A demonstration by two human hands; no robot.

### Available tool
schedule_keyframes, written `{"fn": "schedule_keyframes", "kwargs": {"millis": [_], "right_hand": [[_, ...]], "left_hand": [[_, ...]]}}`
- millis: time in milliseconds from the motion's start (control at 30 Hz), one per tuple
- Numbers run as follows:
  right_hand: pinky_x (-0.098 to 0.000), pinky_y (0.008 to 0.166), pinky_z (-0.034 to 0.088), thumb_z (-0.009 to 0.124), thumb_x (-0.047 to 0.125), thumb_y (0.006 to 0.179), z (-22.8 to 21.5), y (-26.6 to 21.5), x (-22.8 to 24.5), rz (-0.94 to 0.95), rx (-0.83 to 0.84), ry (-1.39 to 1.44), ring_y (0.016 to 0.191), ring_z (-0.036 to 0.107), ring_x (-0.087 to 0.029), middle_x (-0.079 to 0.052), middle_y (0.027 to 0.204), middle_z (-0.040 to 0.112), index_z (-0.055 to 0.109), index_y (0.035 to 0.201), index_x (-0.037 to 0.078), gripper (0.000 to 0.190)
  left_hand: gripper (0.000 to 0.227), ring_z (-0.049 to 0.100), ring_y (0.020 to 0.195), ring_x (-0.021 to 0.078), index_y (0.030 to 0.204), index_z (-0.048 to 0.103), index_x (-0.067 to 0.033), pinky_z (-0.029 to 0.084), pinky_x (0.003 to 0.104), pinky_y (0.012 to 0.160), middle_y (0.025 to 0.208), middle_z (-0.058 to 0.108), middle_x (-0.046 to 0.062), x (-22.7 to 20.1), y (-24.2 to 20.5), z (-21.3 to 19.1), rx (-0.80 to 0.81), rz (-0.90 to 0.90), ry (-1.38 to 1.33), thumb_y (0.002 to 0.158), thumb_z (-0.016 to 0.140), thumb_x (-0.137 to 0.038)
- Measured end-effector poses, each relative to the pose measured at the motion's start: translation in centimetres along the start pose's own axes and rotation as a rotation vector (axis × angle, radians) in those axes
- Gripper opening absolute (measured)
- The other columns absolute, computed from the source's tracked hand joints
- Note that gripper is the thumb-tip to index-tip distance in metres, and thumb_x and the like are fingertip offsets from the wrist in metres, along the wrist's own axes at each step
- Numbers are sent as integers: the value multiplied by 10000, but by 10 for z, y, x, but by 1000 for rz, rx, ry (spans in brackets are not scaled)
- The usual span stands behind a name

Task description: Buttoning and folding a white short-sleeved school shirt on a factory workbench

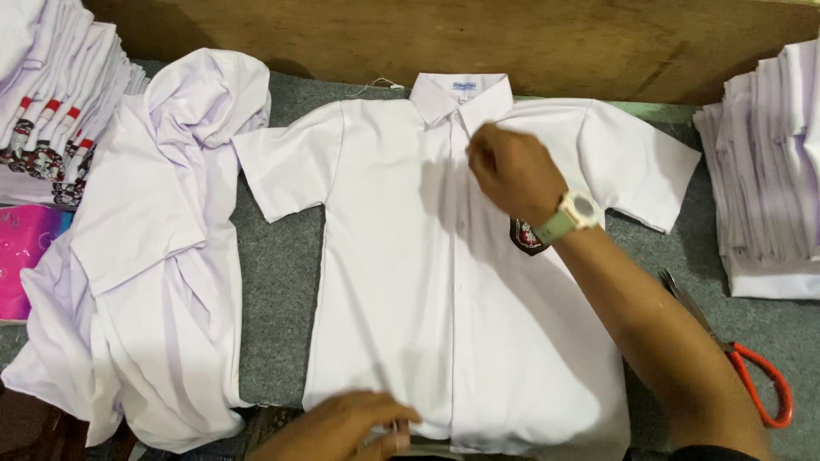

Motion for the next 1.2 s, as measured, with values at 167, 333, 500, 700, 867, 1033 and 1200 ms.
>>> {"fn": "schedule_keyframes", "kwargs": {"millis": [167,333,500,700,867,1033,1200], "right_hand": [[-490,599,422,633,346,980,-6,-81,58,207,412,32,585,647,-375,-101,566,638,575,706,136,350],[-489,702,578,656,406,900,16,-106,61,414,674,-41,815,744,-435,-173,759,739,705,819,132,290],[-467,652,574,646,349,886,25,-104,33,511,628,158,718,725,-359,-150,705,735,746,886,65,301],[-320,464,543,647,218,874,12,-107,33,704,660,485,448,641,-202,-132,597,693,761,934,-29,279],[-323,454,540,628,144,899,-6,-106,47,781,643,621,446,629,-223,-169,628,687,757,925,-71,253],[-354,576,546,684,242,900,-8,-106,59,637,708,407,582,676,-246,-161,698,755,781,954,-18,283],[-337,634,559,681,239,906,13,-130,32,637,695,406,646,682,-206,-117,754,792,777,915,37,224]], "left_hand": [[266,638,965,317,1199,670,-91,471,449,844,1120,725,99,-40,88,-65,-224,205,265,1016,518,-209],[206,619,1036,307,1078,702,-142,461,435,872,1018,671,63,-15,166,-69,-173,76,595,953,539,-121],[242,642,1033,348,1082,730,-109,477,449,880,1043,704,111,-29,189,-95,-126,76,476,946,529,-118],[251,633,1065,326,1087,733,-99,461,444,932,1057,710,98,-32,186,-108,-163,86,382,882,666,-227],[244,613,1046,300,1082,735,-111,428,428,957,1028,696,79,-27,183,-98,-160,145,410,899,683,-264],[173,588,1000,258,970,706,-145,412,421,937,944,654,31,-15,184,-81,-215,218,460,903,706,-304],[144,588,986,242,960,704,-164,409,414,925,925,658,20,-13,184,-75,-255,246,439,934,665,-301]]}}
Point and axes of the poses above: each hand's wrist, its own y-axis towards the middle knuckle, its own z-axis out of the palm, x = y × z, the point moved 3 cm from there along y, towards the middle knuckle
